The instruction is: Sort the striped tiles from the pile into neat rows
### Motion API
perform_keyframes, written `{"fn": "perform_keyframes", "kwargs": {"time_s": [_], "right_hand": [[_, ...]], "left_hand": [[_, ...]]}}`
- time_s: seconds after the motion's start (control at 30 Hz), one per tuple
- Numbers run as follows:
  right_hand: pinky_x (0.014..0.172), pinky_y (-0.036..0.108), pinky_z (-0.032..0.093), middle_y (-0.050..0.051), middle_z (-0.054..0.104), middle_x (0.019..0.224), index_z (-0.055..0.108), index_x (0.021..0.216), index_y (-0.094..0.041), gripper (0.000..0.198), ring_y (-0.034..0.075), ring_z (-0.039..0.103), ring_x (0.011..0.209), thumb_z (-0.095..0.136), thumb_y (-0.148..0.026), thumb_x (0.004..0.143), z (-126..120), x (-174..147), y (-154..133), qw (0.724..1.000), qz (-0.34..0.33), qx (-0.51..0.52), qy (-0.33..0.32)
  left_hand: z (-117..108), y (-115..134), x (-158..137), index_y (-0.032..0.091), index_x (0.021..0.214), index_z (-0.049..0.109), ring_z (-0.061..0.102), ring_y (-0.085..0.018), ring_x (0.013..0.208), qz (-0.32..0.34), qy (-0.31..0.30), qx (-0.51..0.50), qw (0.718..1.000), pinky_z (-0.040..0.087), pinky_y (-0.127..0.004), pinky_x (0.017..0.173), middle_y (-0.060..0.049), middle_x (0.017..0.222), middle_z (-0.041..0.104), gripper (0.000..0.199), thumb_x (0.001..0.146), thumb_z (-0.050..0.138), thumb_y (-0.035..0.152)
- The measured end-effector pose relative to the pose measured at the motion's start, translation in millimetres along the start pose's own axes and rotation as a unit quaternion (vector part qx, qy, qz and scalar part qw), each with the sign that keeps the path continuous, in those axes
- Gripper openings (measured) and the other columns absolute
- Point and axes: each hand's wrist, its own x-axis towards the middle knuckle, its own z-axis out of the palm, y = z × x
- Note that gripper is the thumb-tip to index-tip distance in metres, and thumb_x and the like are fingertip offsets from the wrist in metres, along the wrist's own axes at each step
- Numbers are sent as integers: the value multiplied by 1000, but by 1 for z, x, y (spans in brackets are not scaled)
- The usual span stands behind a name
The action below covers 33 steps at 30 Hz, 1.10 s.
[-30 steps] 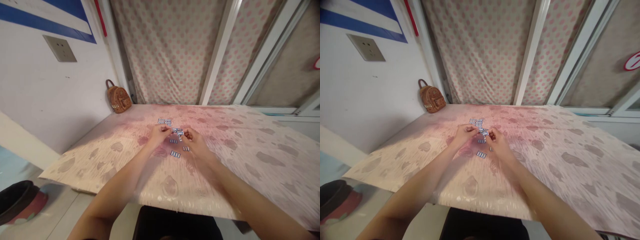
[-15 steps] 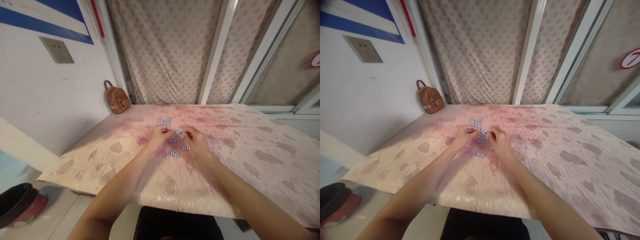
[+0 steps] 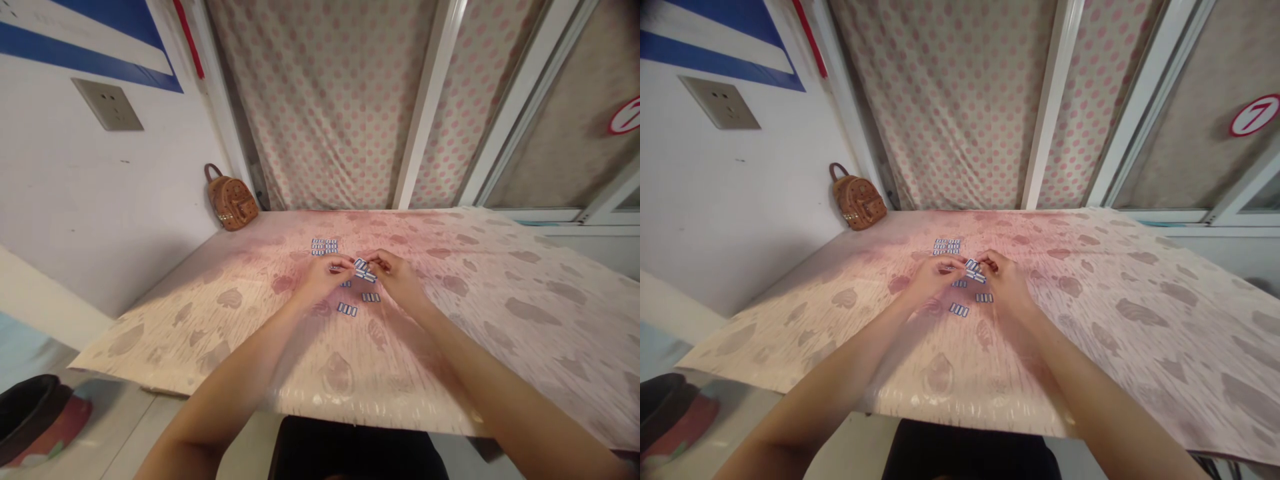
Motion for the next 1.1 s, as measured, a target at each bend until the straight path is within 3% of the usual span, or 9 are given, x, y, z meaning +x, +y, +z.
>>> {"fn": "perform_keyframes", "kwargs": {"time_s": [0.2,0.33,0.6,0.83,0.97,1.1], "right_hand": [[73,31,45,2,67,85,63,89,-21,16,18,62,79,50,-31,85,1,0,-4,999,-2,7,-35],[74,31,46,3,64,86,56,90,-22,14,19,62,82,51,-35,88,1,0,-9,999,-9,37,-1],[78,33,46,2,61,83,55,82,-21,15,19,59,81,58,-35,84,3,0,-13,999,-40,14,-22],[70,29,41,-1,56,75,51,79,-21,14,16,55,73,56,-33,85,5,0,-5,999,-10,34,-9],[72,30,41,-1,58,77,53,80,-21,12,17,56,75,54,-31,86,3,-1,-5,999,-30,10,-13],[73,30,41,0,58,76,54,79,-21,11,17,56,75,53,-30,86,3,-1,-9,999,-50,-11,-19]], "left_hand": [[1,-5,2,14,77,72,64,-14,73,-30,14,-16,999,51,-25,72,-5,79,71,14,75,72,28],[1,-4,3,13,77,73,65,-14,72,-46,36,-32,998,50,-24,69,-6,79,73,10,75,69,22],[5,-2,2,15,80,75,66,-15,75,-57,75,-43,995,51,-25,71,-6,83,74,11,75,69,23],[8,-3,1,14,80,73,66,-14,71,-64,64,-88,992,52,-25,69,-6,79,72,18,77,71,31],[7,-4,2,15,93,69,66,-13,67,-78,62,-165,981,53,-27,70,-2,76,70,24,75,74,30],[5,-8,2,14,91,71,66,-13,68,-101,41,-152,982,51,-25,69,-4,77,71,23,75,74,31]]}}
